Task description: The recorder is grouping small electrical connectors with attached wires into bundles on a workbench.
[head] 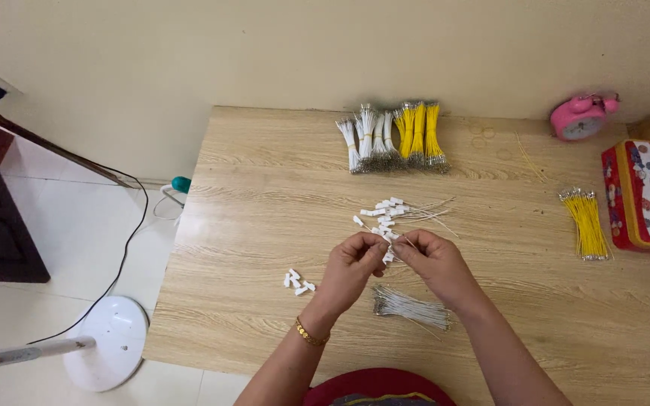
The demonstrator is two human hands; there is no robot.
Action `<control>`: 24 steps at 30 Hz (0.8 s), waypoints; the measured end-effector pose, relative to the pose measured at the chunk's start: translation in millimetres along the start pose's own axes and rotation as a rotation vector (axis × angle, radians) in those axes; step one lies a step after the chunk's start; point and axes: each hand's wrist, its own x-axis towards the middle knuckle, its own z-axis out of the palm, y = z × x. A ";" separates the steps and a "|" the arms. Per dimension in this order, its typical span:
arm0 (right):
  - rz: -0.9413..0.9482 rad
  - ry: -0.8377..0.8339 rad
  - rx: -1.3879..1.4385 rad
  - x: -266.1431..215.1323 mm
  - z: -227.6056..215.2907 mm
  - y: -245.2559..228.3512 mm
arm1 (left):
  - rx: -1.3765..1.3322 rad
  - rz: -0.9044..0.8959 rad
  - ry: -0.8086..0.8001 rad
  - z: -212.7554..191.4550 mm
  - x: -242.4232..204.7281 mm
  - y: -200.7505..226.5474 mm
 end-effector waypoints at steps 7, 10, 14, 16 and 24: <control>-0.021 0.046 -0.107 0.7 -6.7 4.4 | -0.198 -0.048 0.009 -3.5 5.2 -8.0; -0.066 0.056 -0.185 -4.8 -6.0 -3.4 | -0.318 -0.111 0.016 -9.5 9.3 -14.3; -0.241 0.076 -0.494 -8.1 -3.1 -16.0 | -0.388 -0.135 -0.018 -12.7 11.3 -15.9; -0.308 0.083 -0.582 -8.1 -2.4 -16.9 | -0.411 -0.137 -0.033 -14.6 12.4 -17.0; -0.416 0.162 -0.681 -10.1 -1.0 -23.2 | -0.465 -0.146 -0.078 -20.2 14.6 -19.3</control>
